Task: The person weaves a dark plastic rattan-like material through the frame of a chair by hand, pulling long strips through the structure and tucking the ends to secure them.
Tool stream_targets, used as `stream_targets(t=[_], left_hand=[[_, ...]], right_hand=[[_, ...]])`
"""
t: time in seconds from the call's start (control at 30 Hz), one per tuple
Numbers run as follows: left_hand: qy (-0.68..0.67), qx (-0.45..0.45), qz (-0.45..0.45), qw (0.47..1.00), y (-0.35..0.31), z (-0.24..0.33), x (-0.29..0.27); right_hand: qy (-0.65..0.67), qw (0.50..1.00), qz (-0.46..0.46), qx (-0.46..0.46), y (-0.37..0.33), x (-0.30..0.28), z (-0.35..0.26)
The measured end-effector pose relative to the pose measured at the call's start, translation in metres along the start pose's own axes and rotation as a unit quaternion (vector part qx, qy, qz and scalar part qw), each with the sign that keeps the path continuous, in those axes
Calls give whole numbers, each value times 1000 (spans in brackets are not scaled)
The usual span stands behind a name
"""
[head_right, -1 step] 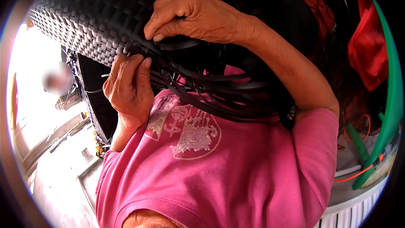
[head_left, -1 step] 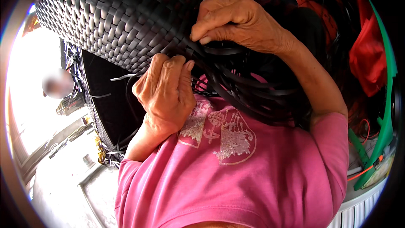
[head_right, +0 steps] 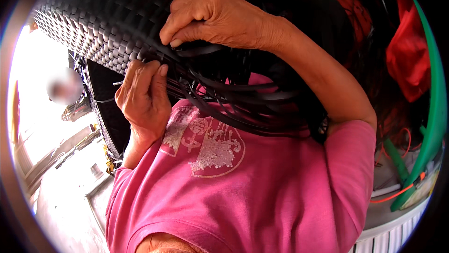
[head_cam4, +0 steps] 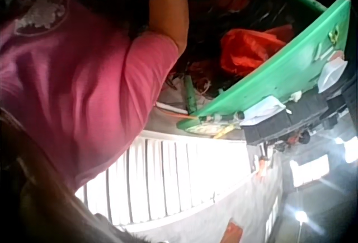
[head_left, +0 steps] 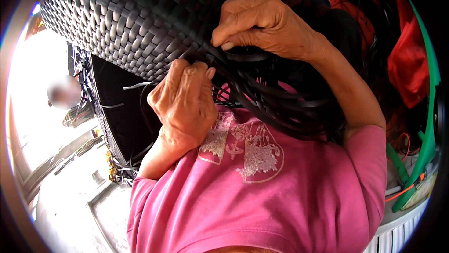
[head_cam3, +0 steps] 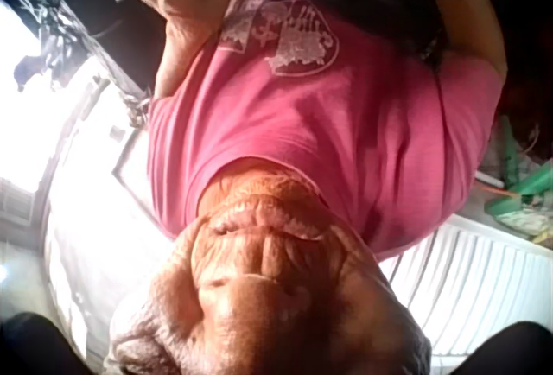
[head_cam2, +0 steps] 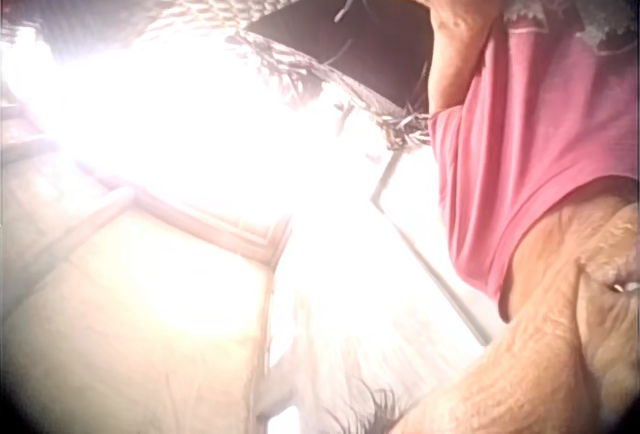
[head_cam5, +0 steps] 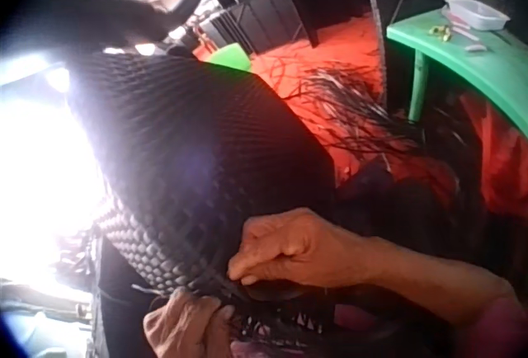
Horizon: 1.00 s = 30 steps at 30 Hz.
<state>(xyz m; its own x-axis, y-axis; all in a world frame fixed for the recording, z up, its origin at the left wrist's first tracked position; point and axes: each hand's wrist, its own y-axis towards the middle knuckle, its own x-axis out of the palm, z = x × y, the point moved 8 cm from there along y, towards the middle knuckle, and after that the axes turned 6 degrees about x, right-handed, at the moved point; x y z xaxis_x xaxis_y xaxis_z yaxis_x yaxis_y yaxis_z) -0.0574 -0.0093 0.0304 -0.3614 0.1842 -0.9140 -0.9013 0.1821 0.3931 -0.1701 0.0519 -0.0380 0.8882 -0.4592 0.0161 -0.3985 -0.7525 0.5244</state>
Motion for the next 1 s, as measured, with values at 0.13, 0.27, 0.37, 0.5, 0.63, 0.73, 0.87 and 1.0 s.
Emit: stream_targets(t=[0.13, 0.27, 0.37, 0.5, 0.63, 0.73, 0.87, 1.0], left_hand=[[-28, -18, -36, 999, 2, 7, 5], [-103, -63, -73, 990, 8, 2, 4], [-117, -110, -59, 985, 11, -6, -1], [-41, -150, 25, 988, 0, -18, -7], [-218, -157, 175, 947, -52, -46, -22], [-198, -221, 234, 926, -92, -80, -34], [-117, -159, 215, 956, -110, -99, -28], [-104, -104, 202, 968, -124, -117, -9]], right_hand=[[-27, 1000, 7, 4, 0, 1, -1], [-85, 995, -50, 11, 6, 5, -3], [-156, 980, -103, 74, 13, 4, -8], [-320, 935, -57, 144, 19, 6, -20], [-307, 934, 101, 153, 22, -7, -48], [-321, 897, 221, 209, -12, -37, -59], [-488, 866, 111, 16, -5, 7, -103], [-413, 908, 67, 30, -3, 44, -97]])
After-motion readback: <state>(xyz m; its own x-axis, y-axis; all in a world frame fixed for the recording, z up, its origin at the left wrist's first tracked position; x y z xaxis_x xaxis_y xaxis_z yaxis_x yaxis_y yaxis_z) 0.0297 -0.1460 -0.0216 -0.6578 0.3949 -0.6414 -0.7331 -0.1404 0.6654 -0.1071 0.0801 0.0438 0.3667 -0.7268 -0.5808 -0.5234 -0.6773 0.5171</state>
